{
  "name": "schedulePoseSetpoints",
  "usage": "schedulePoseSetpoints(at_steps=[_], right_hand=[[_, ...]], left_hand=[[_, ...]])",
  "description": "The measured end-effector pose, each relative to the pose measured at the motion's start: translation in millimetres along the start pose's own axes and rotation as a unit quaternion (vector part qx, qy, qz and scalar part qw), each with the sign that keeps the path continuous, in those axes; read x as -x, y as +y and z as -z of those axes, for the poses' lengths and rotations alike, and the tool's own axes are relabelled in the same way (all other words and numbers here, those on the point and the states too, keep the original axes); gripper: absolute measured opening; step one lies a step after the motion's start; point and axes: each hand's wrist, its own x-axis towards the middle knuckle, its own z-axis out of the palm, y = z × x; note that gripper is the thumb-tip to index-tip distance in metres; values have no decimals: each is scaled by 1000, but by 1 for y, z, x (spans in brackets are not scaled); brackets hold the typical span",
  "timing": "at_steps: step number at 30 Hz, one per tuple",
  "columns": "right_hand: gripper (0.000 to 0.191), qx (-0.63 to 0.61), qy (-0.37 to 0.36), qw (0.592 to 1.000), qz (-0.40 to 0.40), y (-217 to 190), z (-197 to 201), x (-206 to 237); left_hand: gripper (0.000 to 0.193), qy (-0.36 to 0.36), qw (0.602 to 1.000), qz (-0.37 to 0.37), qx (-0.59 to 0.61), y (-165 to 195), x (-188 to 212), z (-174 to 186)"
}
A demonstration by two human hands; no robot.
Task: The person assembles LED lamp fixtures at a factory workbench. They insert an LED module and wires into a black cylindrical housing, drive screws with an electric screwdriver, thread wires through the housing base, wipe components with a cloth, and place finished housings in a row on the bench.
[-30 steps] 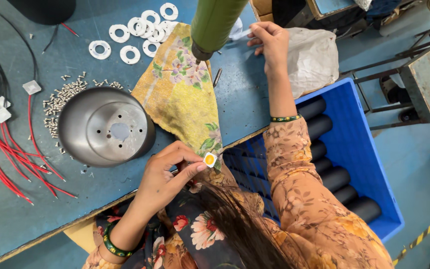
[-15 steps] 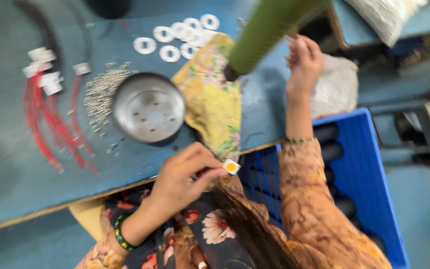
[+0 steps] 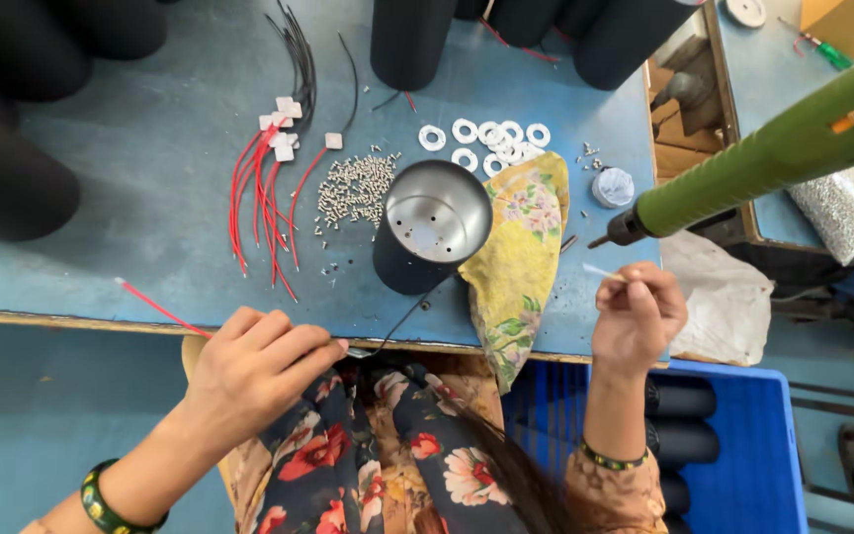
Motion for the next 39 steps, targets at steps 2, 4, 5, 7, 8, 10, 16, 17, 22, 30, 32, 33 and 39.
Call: schedulePoseSetpoints(at_steps=[2,4,5,7,8,10,16,17,22,30,32,33,39], right_hand=[[10,-23,-27,999,32,-17,-27,6],[11,-38,-48,997,54,-33,-55,12],[12,-33,-56,996,56,-37,-71,13],[14,-22,-66,996,55,-40,-103,11],[12,-26,-93,994,47,-39,-120,10],[10,-19,-157,987,37,-34,-153,7],[10,-32,-271,962,17,-24,-212,28],[9,-59,-264,963,7,-20,-216,35],[11,-78,-179,978,-69,11,-202,59],[13,-102,-107,986,-83,33,-163,63],[12,-116,-95,982,-113,36,-157,64],[12,-115,-86,981,-131,37,-154,65],[14,-122,-61,977,-163,39,-140,63]], left_hand=[[29,38,998,-44,-16,-3,8,1],[23,20,996,-83,-30,0,13,-9],[19,10,994,-104,-38,2,14,-15],[22,-8,991,-126,-47,5,18,-25],[23,-18,990,-135,-46,7,19,-29],[22,-39,986,-152,-52,8,18,-33],[31,50,993,-75,-82,13,4,-21],[33,73,993,-38,-82,15,1,-19],[14,195,976,95,-37,40,-13,-44],[21,212,968,130,22,21,-28,-59],[22,206,966,151,35,17,-30,-59],[21,208,966,149,42,15,-32,-60],[20,246,957,136,77,12,-42,-63]])
